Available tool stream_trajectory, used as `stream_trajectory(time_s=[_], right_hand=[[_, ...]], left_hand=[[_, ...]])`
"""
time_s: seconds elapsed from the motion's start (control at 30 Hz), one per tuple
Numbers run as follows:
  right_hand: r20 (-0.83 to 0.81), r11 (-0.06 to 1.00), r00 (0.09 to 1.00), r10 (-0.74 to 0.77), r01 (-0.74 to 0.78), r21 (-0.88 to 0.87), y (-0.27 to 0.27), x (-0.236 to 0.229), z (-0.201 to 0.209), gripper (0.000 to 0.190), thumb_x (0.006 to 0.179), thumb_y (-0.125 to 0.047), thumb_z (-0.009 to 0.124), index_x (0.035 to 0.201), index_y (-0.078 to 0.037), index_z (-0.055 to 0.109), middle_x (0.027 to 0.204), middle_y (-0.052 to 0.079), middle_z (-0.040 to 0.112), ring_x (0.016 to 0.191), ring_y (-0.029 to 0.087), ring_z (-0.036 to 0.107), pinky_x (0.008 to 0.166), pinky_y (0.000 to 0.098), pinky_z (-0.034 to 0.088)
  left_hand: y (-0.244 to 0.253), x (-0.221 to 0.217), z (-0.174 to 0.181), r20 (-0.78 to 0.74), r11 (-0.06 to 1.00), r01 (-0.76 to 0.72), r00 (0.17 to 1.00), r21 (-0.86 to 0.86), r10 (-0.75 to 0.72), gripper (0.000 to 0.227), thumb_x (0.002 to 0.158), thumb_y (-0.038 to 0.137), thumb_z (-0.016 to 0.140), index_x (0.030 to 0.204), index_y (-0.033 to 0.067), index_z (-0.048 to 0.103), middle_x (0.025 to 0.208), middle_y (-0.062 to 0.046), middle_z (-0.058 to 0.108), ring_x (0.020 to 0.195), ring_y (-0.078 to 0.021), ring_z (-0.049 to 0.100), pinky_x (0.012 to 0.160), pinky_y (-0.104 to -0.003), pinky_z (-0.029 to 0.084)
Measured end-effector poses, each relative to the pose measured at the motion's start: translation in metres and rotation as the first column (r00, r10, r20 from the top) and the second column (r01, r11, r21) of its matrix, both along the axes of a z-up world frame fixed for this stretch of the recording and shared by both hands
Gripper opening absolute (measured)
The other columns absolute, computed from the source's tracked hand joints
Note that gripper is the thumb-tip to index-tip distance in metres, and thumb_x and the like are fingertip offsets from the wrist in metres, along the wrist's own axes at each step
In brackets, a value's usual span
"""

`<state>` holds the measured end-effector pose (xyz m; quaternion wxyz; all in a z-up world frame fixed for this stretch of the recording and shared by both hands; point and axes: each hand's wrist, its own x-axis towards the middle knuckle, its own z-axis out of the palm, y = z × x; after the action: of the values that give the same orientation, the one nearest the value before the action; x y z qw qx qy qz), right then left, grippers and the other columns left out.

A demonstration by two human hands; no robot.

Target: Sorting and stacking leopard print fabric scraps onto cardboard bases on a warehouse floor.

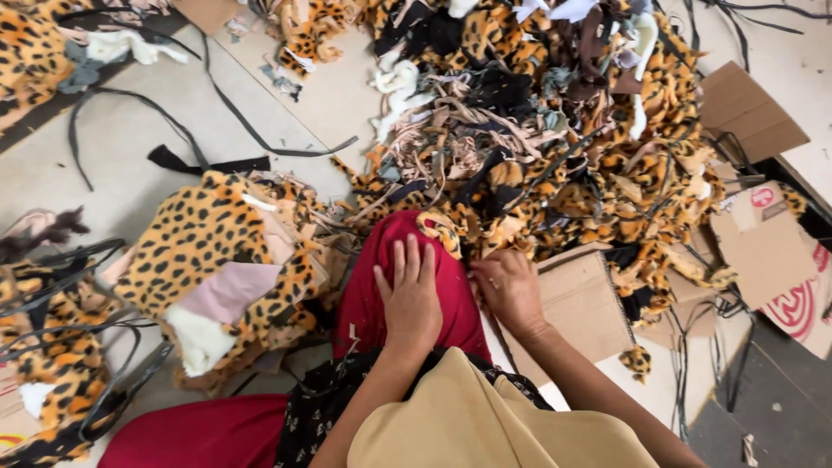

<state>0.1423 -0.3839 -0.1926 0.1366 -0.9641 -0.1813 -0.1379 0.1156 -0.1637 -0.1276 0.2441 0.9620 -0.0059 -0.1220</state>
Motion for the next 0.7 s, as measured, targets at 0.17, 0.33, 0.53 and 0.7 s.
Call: stream_trajectory(time_s=[0.17, 0.33, 0.53, 0.7], right_hand=[[0.04, 0.967, 0.999, -0.026, 0.035, -0.254, -0.038, 0.009, -0.021, 0.015, 0.087, -0.045, 0.072, 0.096, -0.033, 0.07, 0.101, -0.01, 0.057, 0.106, 0.015, 0.055, 0.092, 0.0357, 0.041], [-0.166, 0.982, 0.985, -0.053, 0.021, -0.186, -0.031, 0.027, 0.015, 0.021, 0.084, -0.051, 0.075, 0.088, -0.031, 0.069, 0.109, -0.011, 0.06, 0.114, 0.015, 0.054, 0.101, 0.0386, 0.036], [-0.683, 0.615, 0.675, 0.279, 0.42, 0.667, 0.048, 0.045, 0.145, 0.013, 0.09, -0.006, 0.077, 0.094, -0.011, 0.065, 0.073, -0.005, 0.064, 0.069, 0.008, 0.058, 0.065, 0.025, 0.049], [-0.654, 0.687, 0.402, 0.641, 0.079, 0.722, 0.119, 0.044, 0.199, 0.012, 0.094, -0.006, 0.071, 0.103, -0.004, 0.078, 0.09, 0.008, 0.078, 0.087, 0.014, 0.068, 0.084, 0.0359, 0.056]], left_hand=[[-0.013, 0.014, 0.007, -0.005, 0.996, 0.083, 0.997, 0.016, -0.083, 0.059, 0.098, 0.018, 0.047, 0.155, 0.0216, 0.035, 0.17, -0.005, 0.016, 0.157, -0.027, 0.003, 0.115, -0.075, -0.002], [0.009, 0.016, 0.003, -0.066, 0.987, 0.11, 0.991, -0.117, -0.118, 0.055, 0.1, 0.027, 0.046, 0.155, 0.0233, 0.039, 0.171, -0.002, 0.015, 0.158, -0.0261, 0.003, 0.116, -0.074, -0.002], [0.045, 0.014, 0.016, -0.17, 0.824, -0.058, 0.984, -0.563, -0.046, 0.06, 0.102, 0.04, 0.053, 0.158, 0.0316, 0.034, 0.168, -0.002, 0.025, 0.158, -0.0241, 0.01, 0.119, -0.067, -0.001], [0.085, -0.015, 0.068, -0.254, 0.554, -0.231, 0.967, -0.8, 0.036, 0.056, 0.099, 0.033, 0.062, 0.153, 0.0221, 0.048, 0.153, -0.006, 0.053, 0.148, -0.0244, 0.038, 0.123, -0.054, 0.019]])
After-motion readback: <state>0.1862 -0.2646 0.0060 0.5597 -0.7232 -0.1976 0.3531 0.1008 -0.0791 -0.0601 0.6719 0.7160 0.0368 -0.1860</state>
